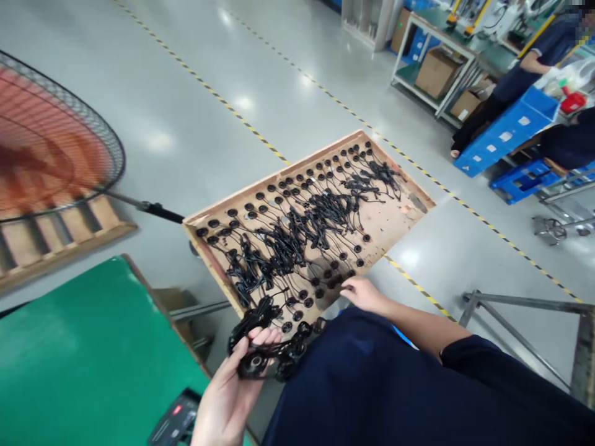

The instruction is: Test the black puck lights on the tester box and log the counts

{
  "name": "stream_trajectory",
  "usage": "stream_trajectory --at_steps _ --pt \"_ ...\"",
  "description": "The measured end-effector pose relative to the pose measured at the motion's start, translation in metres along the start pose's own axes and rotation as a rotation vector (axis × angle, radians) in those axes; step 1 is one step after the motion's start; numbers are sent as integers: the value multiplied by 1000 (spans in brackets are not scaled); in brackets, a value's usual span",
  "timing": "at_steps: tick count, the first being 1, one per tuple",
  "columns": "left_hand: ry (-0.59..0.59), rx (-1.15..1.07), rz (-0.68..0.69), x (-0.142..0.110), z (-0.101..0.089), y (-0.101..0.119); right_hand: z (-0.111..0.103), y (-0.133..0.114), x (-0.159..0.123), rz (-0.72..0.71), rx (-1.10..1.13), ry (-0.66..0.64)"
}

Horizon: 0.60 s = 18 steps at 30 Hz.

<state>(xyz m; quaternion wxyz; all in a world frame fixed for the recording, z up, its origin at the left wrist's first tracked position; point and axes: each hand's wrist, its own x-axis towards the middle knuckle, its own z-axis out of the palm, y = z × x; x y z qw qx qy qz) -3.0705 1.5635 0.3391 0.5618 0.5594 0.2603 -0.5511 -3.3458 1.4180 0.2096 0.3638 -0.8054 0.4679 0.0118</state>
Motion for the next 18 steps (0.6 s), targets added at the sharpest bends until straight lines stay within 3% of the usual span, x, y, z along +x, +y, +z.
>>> stream_trajectory --at_steps 2,4,6,9,14,18 --pt "83 -29 37 -5 2 3 -4 47 19 191 -127 -50" --pt "187 -48 80 -10 7 4 -8 84 42 250 -194 -65" --pt "277 -78 115 -14 12 5 -10 108 67 230 -251 -75" --pt "408 -167 157 -19 13 7 -8 127 100 117 -402 -131" --pt "513 -296 256 -27 -10 5 19 116 121 -219 -453 -237" --pt "522 -391 293 -31 -35 -4 77 70 118 -514 -344 -423"
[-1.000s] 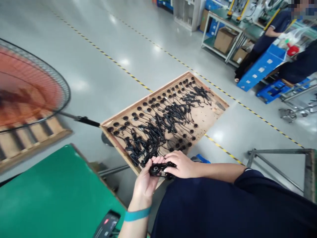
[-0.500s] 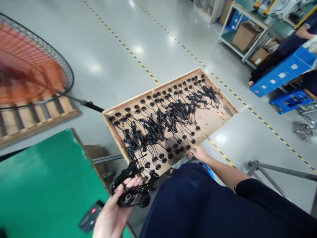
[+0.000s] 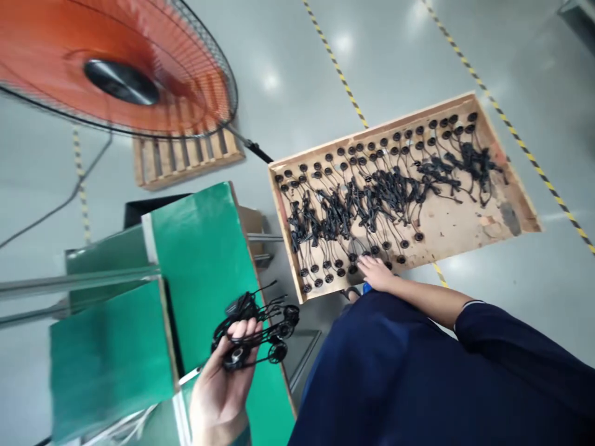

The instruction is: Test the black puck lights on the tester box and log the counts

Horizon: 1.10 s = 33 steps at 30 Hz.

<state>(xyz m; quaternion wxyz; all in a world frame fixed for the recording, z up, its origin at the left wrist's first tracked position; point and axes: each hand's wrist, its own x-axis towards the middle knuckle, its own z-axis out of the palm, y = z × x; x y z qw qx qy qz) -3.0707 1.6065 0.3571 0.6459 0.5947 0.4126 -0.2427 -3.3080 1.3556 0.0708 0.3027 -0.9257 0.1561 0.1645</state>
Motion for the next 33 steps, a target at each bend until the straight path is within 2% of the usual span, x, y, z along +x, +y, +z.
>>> stream_trajectory --at_steps 4,7,11,13,15,18,24,27,30,33 --pt "-9 13 -7 15 -28 -6 48 -75 58 -218 106 -218" --pt "-60 32 -37 31 -57 -6 81 -123 92 -237 133 -325" --pt "-176 58 -127 55 -101 7 107 -156 105 -152 118 -329" --pt "-249 75 -181 67 -119 17 111 -161 101 -21 97 -254" --pt "-299 83 -204 76 -128 27 110 -161 93 131 79 -158" --pt "-305 108 -231 83 -125 38 103 -158 81 198 87 -120" --pt "-292 146 -238 84 -102 48 87 -147 62 359 158 -112" --pt "-315 170 -230 87 -98 47 79 -137 53 352 172 -64" --pt "-368 187 -241 87 -90 42 70 -123 46 471 151 21" --pt "-369 189 -263 76 -72 34 60 -108 39 482 161 -39"
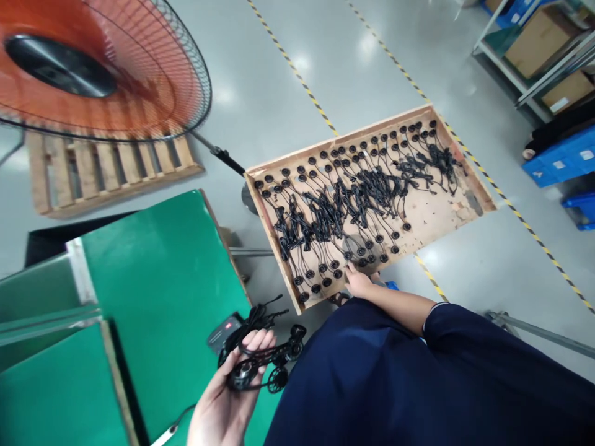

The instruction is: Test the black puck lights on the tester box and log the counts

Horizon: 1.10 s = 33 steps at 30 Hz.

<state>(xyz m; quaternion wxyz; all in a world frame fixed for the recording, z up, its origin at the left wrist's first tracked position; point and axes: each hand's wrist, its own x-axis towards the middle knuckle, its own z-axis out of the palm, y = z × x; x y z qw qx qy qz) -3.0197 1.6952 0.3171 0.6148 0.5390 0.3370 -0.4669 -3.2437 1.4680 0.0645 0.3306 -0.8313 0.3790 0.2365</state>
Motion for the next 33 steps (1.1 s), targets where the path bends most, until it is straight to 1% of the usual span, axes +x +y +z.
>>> stream_trajectory --at_steps 2,4,6,9,12,16,19,21,25,27,30,32,33 --pt "27 -1 -8 -3 19 -4 -8 10 -2 -17 4 -24" --pt "28 3 -14 -6 37 -9 -16 22 -5 30 9 -2" --pt "4 -4 -17 -7 52 -14 -24 35 -8 75 17 -8" --pt "-41 -38 -24 -7 71 -23 -37 58 -12 47 35 -62" --pt "-71 -54 -32 -5 94 -34 -49 81 -14 28 36 -61" --pt "-37 -47 -45 -4 130 -52 -64 109 -13 -1 60 -90" --pt "-20 -50 -43 -4 156 -66 -72 131 -14 45 68 -34" --pt "-30 -54 -36 -3 170 -76 -77 145 -15 77 59 -9" --pt "-77 -47 -25 -1 189 -91 -91 168 -20 3 48 -79" --pt "-92 -37 -31 1 197 -98 -102 178 -24 9 58 -56" --pt "-113 -15 -22 1 214 -108 -127 190 -32 73 133 53" --pt "-144 6 -13 0 228 -115 -149 189 -38 70 181 92" --pt "-163 15 -9 -1 236 -119 -163 184 -40 40 200 105"
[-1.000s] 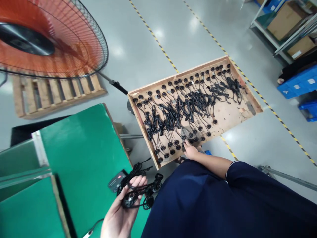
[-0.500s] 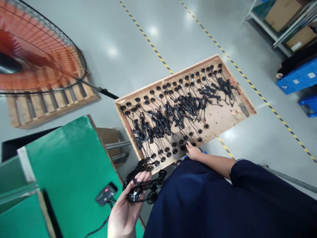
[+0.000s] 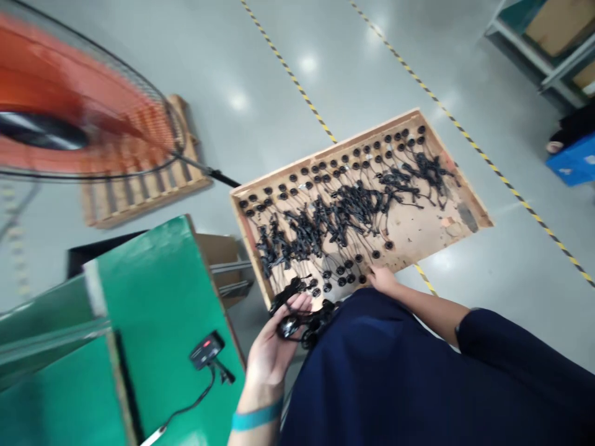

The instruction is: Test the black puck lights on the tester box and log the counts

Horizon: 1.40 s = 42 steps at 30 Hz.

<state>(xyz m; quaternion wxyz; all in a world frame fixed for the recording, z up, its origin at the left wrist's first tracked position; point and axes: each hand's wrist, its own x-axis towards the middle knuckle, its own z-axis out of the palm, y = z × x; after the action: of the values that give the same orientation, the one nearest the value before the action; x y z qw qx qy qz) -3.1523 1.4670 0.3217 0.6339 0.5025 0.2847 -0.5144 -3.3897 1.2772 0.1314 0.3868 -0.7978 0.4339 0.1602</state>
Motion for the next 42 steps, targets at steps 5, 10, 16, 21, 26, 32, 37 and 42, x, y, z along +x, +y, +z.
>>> stream_trajectory --at_steps 5,10,16,21,26,32,37,42 --pt "-106 5 12 14 37 -14 -78 -75 -23 -447 338 187" --pt "-202 37 5 23 68 -25 -129 -134 -50 -789 292 90" --pt "-256 150 8 32 88 -32 -123 -121 -33 -572 463 -116" --pt "-287 216 44 41 98 -34 -116 -112 -34 -511 538 15" --pt "-246 271 14 54 104 -41 -113 -100 -33 -512 588 97" --pt "-286 281 -81 66 109 -49 -128 -69 -31 -360 668 133" --pt "-274 267 -71 65 106 -40 -157 -39 0 -127 776 206" --pt "-240 253 -30 64 96 -30 -198 -23 33 -199 824 315"
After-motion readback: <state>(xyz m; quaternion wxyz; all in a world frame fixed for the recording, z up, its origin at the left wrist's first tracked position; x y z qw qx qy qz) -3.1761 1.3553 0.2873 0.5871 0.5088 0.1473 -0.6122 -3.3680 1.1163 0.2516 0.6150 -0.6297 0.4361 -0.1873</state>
